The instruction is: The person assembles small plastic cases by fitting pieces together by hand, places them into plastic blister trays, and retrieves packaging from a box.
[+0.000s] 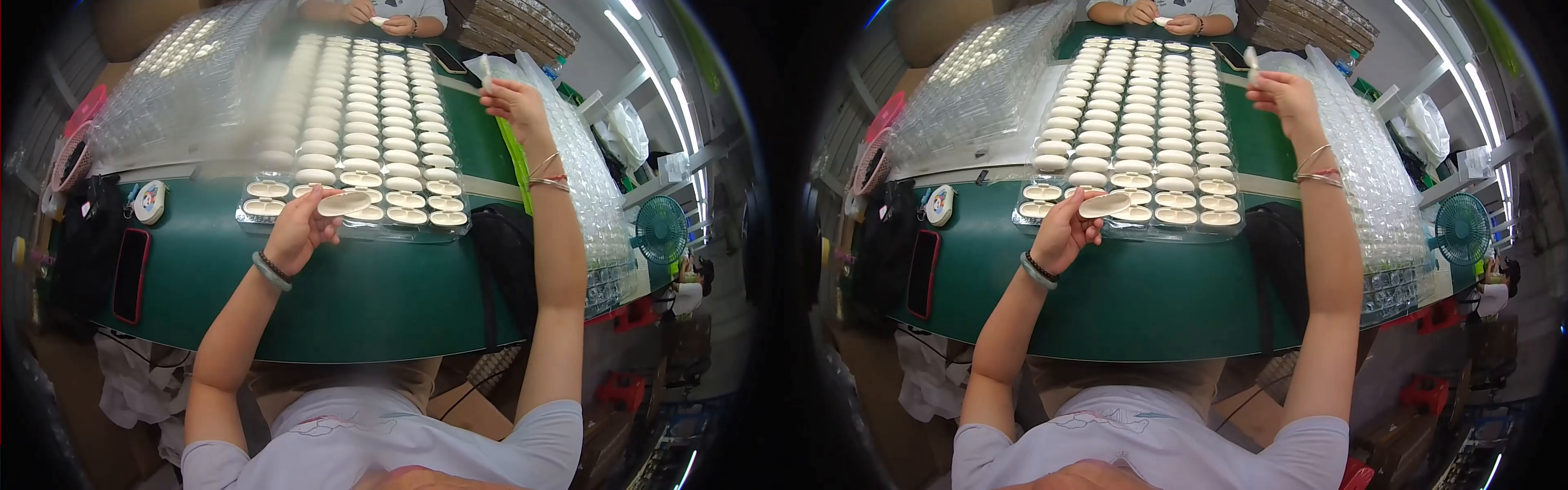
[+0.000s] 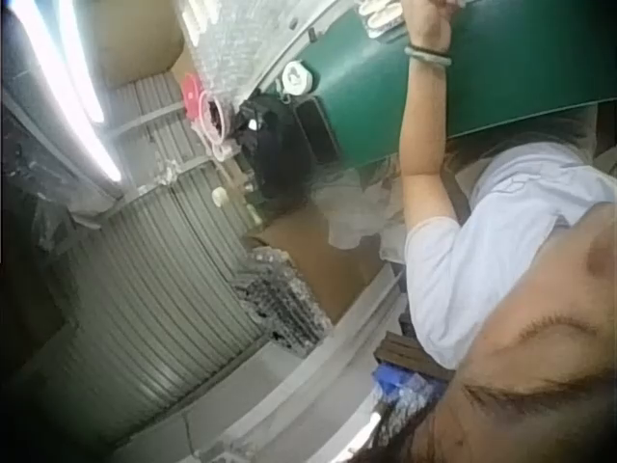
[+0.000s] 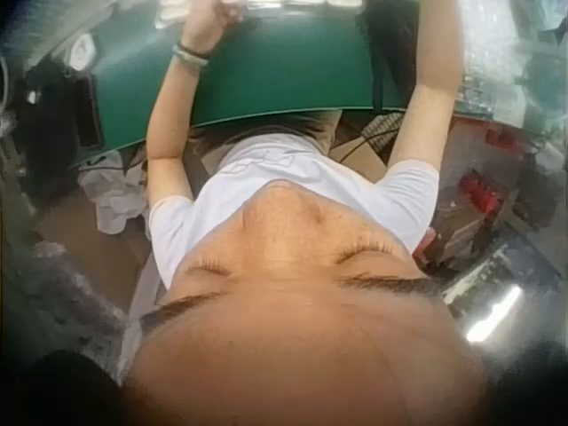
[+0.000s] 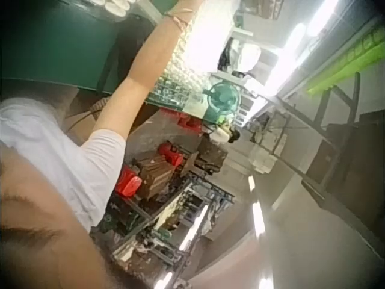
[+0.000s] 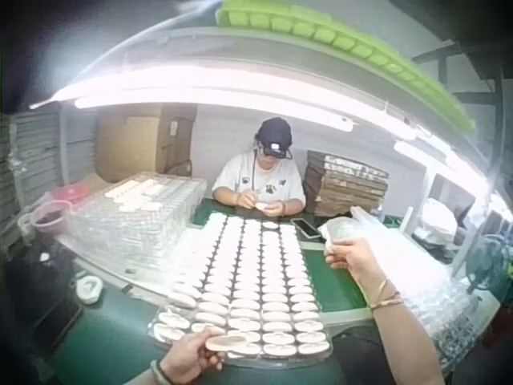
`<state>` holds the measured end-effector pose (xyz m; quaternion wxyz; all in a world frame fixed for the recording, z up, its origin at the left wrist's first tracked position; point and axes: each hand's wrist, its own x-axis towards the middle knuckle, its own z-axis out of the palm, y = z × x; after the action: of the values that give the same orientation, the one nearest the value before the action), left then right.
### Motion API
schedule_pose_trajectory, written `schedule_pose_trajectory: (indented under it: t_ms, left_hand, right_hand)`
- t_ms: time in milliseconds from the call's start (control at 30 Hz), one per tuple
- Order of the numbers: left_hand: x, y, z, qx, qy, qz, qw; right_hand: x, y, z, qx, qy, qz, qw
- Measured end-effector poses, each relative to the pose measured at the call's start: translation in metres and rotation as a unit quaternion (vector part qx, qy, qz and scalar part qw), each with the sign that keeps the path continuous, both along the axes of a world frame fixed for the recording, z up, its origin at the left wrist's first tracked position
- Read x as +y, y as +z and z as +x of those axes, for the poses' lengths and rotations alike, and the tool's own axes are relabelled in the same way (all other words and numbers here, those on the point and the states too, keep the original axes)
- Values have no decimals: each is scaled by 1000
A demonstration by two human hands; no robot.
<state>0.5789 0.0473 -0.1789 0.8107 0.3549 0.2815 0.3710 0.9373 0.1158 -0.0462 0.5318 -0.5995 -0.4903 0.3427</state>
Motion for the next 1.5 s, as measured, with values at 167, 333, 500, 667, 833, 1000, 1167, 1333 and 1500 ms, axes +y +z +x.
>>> schedule_pose_trajectory:
  t_ms: [167, 333, 500, 667, 833, 1000, 1167, 1333, 1500]
  left_hand:
    - [-2, -3, -1, 2, 24, -13, 1000]
    - [-3, 1, 3, 10, 15, -10, 1000]
    - [-4, 0, 6, 36, 9, -9, 999]
    - [-4, -4, 5, 28, 3, -6, 1000]
    - [-5, -4, 4, 15, 4, 5, 1000]
    - [-6, -3, 5, 18, 10, 12, 1000]
    - [-9, 2, 10, 56, 27, 35, 997]
    - [-9, -2, 7, 48, 19, 52, 997]
    - [-10, -2, 11, 71, 26, 62, 995]
  right_hand:
    - [-50, -54, -102, 339, 220, -115, 908]
    - [-104, -113, -127, 555, 229, -171, 781]
    - [-128, -133, -133, 588, 208, -177, 762]
    - [-130, -134, -139, 556, 217, -133, 792]
    - [-134, -127, -146, 429, 218, -66, 874]
    - [-135, -126, -145, 234, 150, 9, 961]
    - [-136, -122, -147, 218, 157, 19, 963]
    - [-139, -109, -154, 242, 144, -12, 959]
    - [-139, -113, -151, 315, 122, -20, 941]
